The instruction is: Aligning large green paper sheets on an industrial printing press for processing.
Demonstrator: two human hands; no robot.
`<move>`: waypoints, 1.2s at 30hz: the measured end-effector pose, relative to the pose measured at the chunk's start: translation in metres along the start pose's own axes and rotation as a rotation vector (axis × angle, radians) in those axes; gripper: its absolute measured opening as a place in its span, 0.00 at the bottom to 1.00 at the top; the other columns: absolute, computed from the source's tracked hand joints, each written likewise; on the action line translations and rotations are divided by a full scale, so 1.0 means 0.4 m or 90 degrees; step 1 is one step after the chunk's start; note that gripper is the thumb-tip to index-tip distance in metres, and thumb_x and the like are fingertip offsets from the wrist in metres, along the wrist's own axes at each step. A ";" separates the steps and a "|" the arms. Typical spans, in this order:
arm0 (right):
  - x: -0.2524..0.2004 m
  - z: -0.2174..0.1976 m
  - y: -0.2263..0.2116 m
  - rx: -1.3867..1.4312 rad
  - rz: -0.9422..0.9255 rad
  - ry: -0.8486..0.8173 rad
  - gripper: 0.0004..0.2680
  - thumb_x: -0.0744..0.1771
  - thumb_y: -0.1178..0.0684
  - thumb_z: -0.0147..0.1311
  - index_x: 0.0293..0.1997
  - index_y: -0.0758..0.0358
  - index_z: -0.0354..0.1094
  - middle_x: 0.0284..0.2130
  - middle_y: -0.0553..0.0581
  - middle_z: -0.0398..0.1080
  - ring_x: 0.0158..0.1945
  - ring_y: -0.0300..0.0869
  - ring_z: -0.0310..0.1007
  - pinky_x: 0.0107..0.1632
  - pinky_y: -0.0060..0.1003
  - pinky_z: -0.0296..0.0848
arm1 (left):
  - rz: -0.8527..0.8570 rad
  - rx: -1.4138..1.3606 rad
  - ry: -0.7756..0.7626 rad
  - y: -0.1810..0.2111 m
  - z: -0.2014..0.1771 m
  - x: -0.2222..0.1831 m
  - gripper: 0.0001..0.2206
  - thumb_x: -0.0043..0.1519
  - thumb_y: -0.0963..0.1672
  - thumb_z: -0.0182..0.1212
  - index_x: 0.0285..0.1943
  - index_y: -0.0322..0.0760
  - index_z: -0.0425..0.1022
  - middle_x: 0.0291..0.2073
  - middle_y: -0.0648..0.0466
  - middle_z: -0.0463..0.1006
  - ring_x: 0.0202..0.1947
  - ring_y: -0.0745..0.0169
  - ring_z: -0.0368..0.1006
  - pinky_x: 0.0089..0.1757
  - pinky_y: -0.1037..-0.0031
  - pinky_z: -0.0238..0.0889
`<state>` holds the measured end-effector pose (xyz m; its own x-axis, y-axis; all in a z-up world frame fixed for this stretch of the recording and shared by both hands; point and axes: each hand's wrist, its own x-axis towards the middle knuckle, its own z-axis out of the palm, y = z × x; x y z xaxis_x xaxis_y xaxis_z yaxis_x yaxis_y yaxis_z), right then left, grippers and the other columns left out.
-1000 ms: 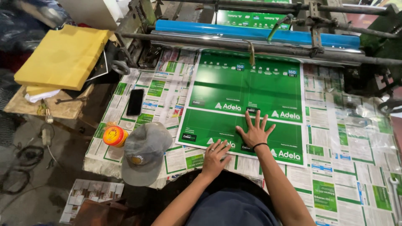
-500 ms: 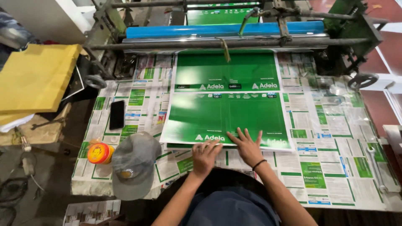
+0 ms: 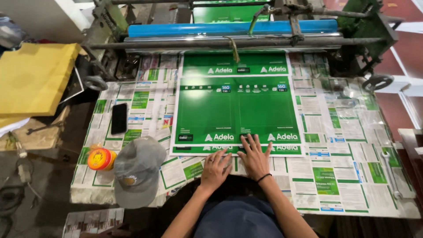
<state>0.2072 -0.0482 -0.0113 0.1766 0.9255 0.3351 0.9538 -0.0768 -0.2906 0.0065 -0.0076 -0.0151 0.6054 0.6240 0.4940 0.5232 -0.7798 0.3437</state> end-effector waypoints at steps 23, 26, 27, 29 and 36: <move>0.071 0.052 0.017 -0.113 0.097 -0.122 0.30 0.66 0.24 0.42 0.78 0.32 0.39 0.77 0.61 0.33 0.77 0.67 0.29 0.63 0.84 0.30 | 0.015 0.004 0.001 0.013 -0.012 -0.001 0.20 0.65 0.48 0.61 0.65 0.40 0.75 0.63 0.48 0.71 0.64 0.49 0.65 0.61 0.55 0.55; 0.099 0.068 0.033 -0.105 0.100 -0.128 0.31 0.66 0.23 0.41 0.78 0.31 0.39 0.78 0.60 0.32 0.77 0.67 0.28 0.64 0.84 0.28 | 0.015 0.007 -0.003 0.012 -0.007 0.000 0.20 0.64 0.48 0.62 0.65 0.40 0.75 0.63 0.49 0.71 0.64 0.50 0.65 0.62 0.55 0.55; 0.106 0.074 0.036 -0.096 0.091 -0.126 0.31 0.66 0.22 0.40 0.78 0.31 0.38 0.78 0.60 0.31 0.77 0.67 0.27 0.64 0.84 0.27 | 0.008 0.009 -0.006 0.012 -0.008 -0.004 0.19 0.64 0.48 0.62 0.64 0.40 0.75 0.63 0.49 0.71 0.64 0.50 0.66 0.62 0.56 0.55; 0.124 0.075 0.041 -0.100 0.096 -0.140 0.31 0.66 0.22 0.40 0.78 0.30 0.37 0.78 0.59 0.30 0.78 0.67 0.26 0.64 0.84 0.27 | 0.008 0.007 -0.005 0.014 -0.007 -0.002 0.19 0.64 0.48 0.62 0.64 0.40 0.75 0.63 0.48 0.71 0.64 0.50 0.66 0.62 0.56 0.55; 0.187 0.088 0.054 -0.111 0.115 -0.190 0.32 0.65 0.20 0.39 0.78 0.27 0.34 0.78 0.58 0.27 0.78 0.65 0.23 0.64 0.84 0.27 | 0.004 0.004 0.007 0.017 -0.013 0.003 0.19 0.63 0.47 0.62 0.63 0.39 0.75 0.62 0.48 0.72 0.63 0.50 0.66 0.61 0.56 0.55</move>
<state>0.2326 0.0325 -0.0239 0.2913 0.9566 0.0093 0.9453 -0.2864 -0.1563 0.0076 -0.0124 -0.0078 0.6027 0.6180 0.5048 0.5230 -0.7837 0.3350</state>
